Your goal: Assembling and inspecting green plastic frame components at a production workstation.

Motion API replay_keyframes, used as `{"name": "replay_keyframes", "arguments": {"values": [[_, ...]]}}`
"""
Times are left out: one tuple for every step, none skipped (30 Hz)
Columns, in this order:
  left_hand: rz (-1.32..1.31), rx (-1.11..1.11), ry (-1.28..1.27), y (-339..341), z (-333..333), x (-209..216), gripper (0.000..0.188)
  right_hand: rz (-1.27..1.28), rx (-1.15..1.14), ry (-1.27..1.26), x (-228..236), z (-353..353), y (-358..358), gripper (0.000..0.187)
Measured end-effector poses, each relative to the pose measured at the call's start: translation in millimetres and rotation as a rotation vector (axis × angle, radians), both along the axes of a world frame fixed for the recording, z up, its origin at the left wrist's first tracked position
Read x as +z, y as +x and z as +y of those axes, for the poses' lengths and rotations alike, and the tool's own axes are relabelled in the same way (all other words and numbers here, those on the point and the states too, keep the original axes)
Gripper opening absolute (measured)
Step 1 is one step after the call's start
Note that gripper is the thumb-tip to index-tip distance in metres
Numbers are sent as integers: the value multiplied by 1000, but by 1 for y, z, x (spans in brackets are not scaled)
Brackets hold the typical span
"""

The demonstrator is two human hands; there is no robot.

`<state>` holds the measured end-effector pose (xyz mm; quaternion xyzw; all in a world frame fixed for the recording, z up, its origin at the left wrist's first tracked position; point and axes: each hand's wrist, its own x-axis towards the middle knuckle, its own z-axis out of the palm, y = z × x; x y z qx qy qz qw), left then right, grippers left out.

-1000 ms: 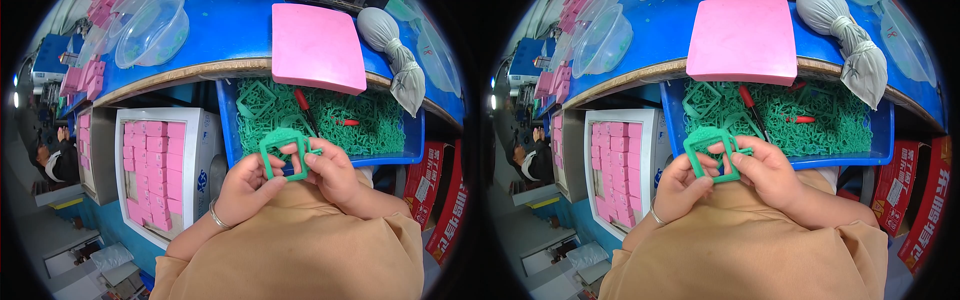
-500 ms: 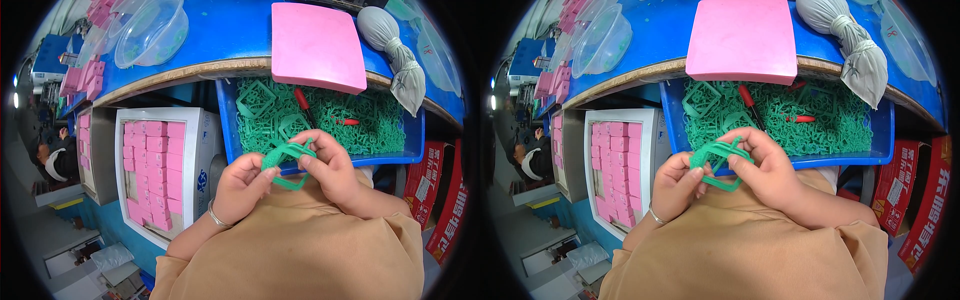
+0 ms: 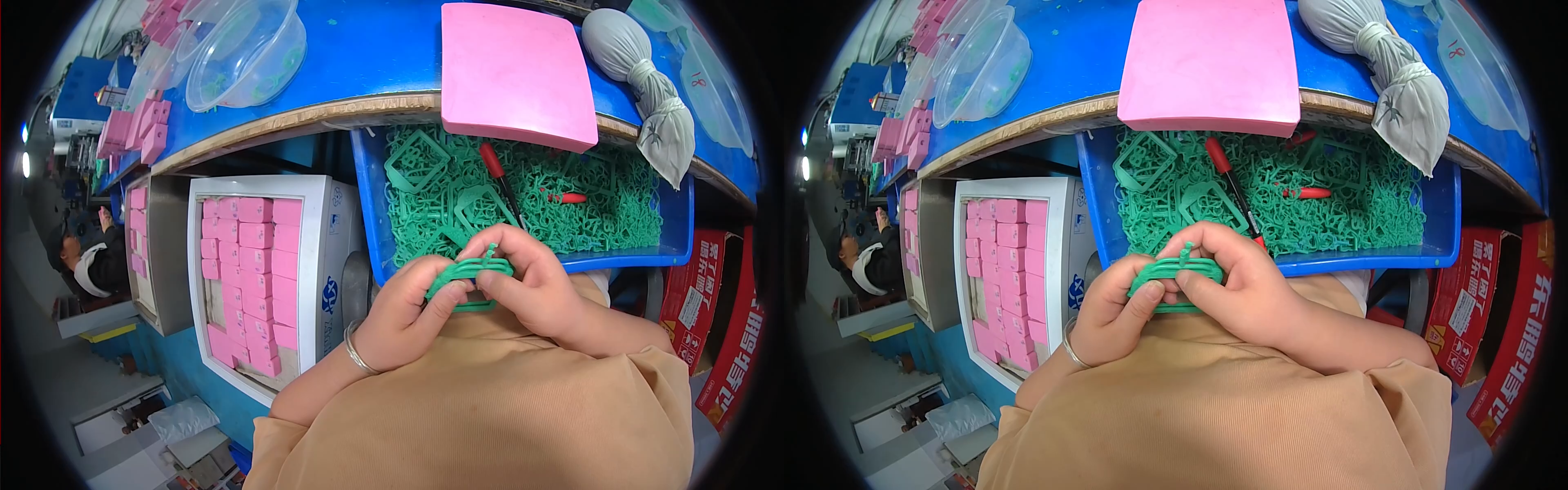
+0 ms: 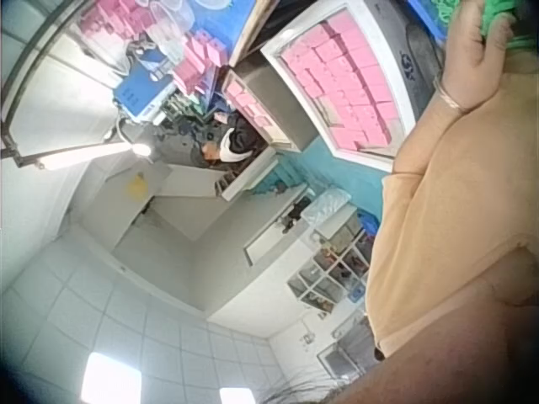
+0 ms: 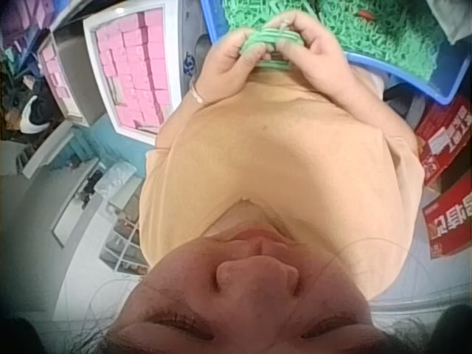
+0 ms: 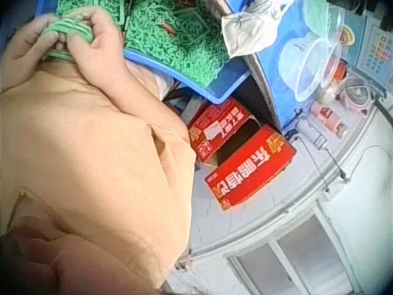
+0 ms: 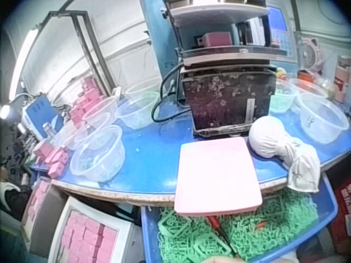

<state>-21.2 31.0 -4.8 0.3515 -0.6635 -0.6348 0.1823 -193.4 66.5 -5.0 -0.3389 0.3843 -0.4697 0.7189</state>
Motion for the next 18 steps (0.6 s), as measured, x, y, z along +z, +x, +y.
{"name": "replay_keyframes", "arguments": {"values": [[8, -14, -49, -1, 0, 0, 16, 10, -2, -3, -1, 0, 0, 19], [8, -14, -49, -1, 0, 0, 16, 19, -1, -6, -2, 0, 0, 19], [3, -11, -37, -1, 0, 1, 16, 19, -1, -6, -3, -1, -1, 19], [-3, -8, -26, -1, 0, 2, 16, 16, 18, -30, -3, -1, -3, 19], [-3, -7, -26, -2, 0, 4, 16, 12, 37, -53, -4, -2, -4, 18], [-2, 9, 3, -3, 0, 6, 16, 12, 38, -53, -3, -2, -3, 18], [-1, 26, 32, -3, 0, 7, 16, -20, 20, -23, -2, -2, -2, 18], [-1, 28, 32, -3, 0, 6, 16, -51, 4, 6, -1, -1, -1, 18], [1, 30, 25, -2, 1, 5, 17, -52, 5, 6, -2, -1, 0, 18], [3, 32, 18, -2, 1, 5, 17, -38, -3, 22, -2, -1, 2, 18], [3, 33, 18, -1, 1, 4, 17, -25, -12, 39, -3, 0, 2, 18], [7, 30, 17, -1, 1, 4, 17, -24, -12, 39, -3, 0, 2, 18], [10, 27, 17, -1, 1, 4, 17, -33, -10, 36, -3, 0, 2, 18], [11, 26, 17, -1, 1, 4, 17, -41, -9, 34, -3, 0, 2, 18], [14, 37, 39, -2, 2, 5, 17, -41, -10, 34, -3, -1, 1, 18], [18, 48, 62, -2, 2, 5, 17, -48, -2, 18, -3, -1, 0, 18], [18, 48, 62, -2, 2, 5, 17, -55, 6, 2, -3, -1, -1, 18], [21, 50, 79, -2, 2, 5, 17, -55, 5, 2, -3, -1, 0, 18]]}}
